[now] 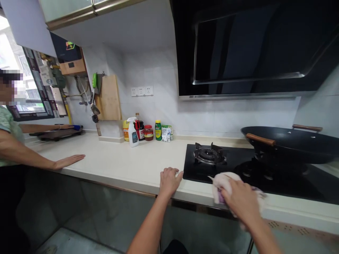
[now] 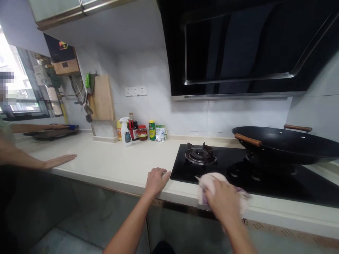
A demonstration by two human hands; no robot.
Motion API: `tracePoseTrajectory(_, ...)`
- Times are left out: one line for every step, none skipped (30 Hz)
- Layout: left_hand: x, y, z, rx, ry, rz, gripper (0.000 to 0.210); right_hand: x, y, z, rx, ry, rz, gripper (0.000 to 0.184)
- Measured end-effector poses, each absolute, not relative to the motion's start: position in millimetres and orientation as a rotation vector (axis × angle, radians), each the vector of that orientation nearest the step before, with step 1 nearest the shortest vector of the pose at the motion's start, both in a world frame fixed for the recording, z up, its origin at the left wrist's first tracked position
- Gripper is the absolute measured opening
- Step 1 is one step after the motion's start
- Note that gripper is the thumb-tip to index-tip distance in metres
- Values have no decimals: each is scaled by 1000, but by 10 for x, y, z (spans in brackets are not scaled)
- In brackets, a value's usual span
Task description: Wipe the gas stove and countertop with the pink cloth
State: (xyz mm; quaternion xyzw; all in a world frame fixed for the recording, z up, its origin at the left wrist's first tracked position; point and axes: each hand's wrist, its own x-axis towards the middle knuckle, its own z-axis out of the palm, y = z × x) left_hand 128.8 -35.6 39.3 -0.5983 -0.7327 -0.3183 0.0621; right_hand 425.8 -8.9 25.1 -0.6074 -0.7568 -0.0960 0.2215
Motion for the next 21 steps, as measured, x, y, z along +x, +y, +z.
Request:
tracePoseTrajectory(1282, -357, 402, -1808, -2218, -953, 42, 3994, -170, 302, -1588, -2151, -225, 39)
tracePoseTrajectory(1271, -358, 412, -1809, -2221, -945, 44, 3738, -250, 343, -1484, -2205, -164, 39)
tracePoseTrajectory(1255, -358, 424, -1810, -2222, -940, 46, 3502, -322, 374, -1373, -2258, -101, 37)
tracePoseTrajectory(1233, -358, 437, -1810, -2225, -932, 48, 3294, -382, 394, -1261, -2300, -56, 36)
tracePoseTrajectory(1208, -358, 452, -1808, -2229, -925, 51, 3124, -424, 404, -1151, -2331, -34, 37)
tracePoseTrajectory(1182, -356, 466, -1804, -2234, -917, 55, 2995, -449, 404, -1064, -2340, -12, 37)
tracePoseTrajectory(1158, -354, 479, -1800, -2238, -910, 58, 2912, -456, 398, -992, -2339, 11, 38)
tracePoseTrajectory(1137, -351, 489, -1796, -2241, -901, 62, 2873, -449, 385, -941, -2329, 37, 39)
tracePoseTrajectory(1124, -347, 494, -1793, -2240, -892, 64, 2875, -431, 369, -910, -2314, 63, 40)
tracePoseTrajectory(1117, -342, 495, -1793, -2234, -881, 63, 2915, -408, 350, -893, -2299, 81, 40)
tracePoseTrajectory(1118, -337, 491, -1795, -2224, -869, 61, 2987, -382, 332, -892, -2284, 87, 39)
tracePoseTrajectory(1125, -332, 483, -1797, -2215, -856, 57, 3086, -357, 316, -903, -2272, 78, 38)
tracePoseTrajectory(1135, -327, 474, -1797, -2207, -844, 54, 3209, -333, 304, -929, -2259, 57, 36)
tracePoseTrajectory(1146, -323, 465, -1796, -2201, -836, 51, 3352, -310, 299, -965, -2243, 33, 34)
tracePoseTrajectory(1156, -319, 458, -1795, -2198, -832, 49, 3515, -287, 300, -1004, -2227, 11, 33)
tracePoseTrajectory(1164, -315, 453, -1794, -2196, -831, 47, 3696, -263, 308, -1043, -2213, -7, 33)
tracePoseTrajectory(1170, -313, 452, -1795, -2195, -831, 45, 3893, -237, 321, -1081, -2208, -20, 32)
tracePoseTrajectory(1174, -312, 453, -1796, -2196, -832, 44, 4105, -207, 335, -1124, -2207, -25, 31)
tracePoseTrajectory(1177, -312, 457, -1798, -2196, -832, 43, 4330, -174, 346, -1175, -2204, -24, 30)
tracePoseTrajectory(1180, -312, 461, -1799, -2197, -831, 41, 4566, -136, 352, -1237, -2199, -17, 29)
tracePoseTrajectory(1184, -314, 465, -1799, -2198, -830, 40, 4808, -94, 349, -1317, -2170, -9, 29)
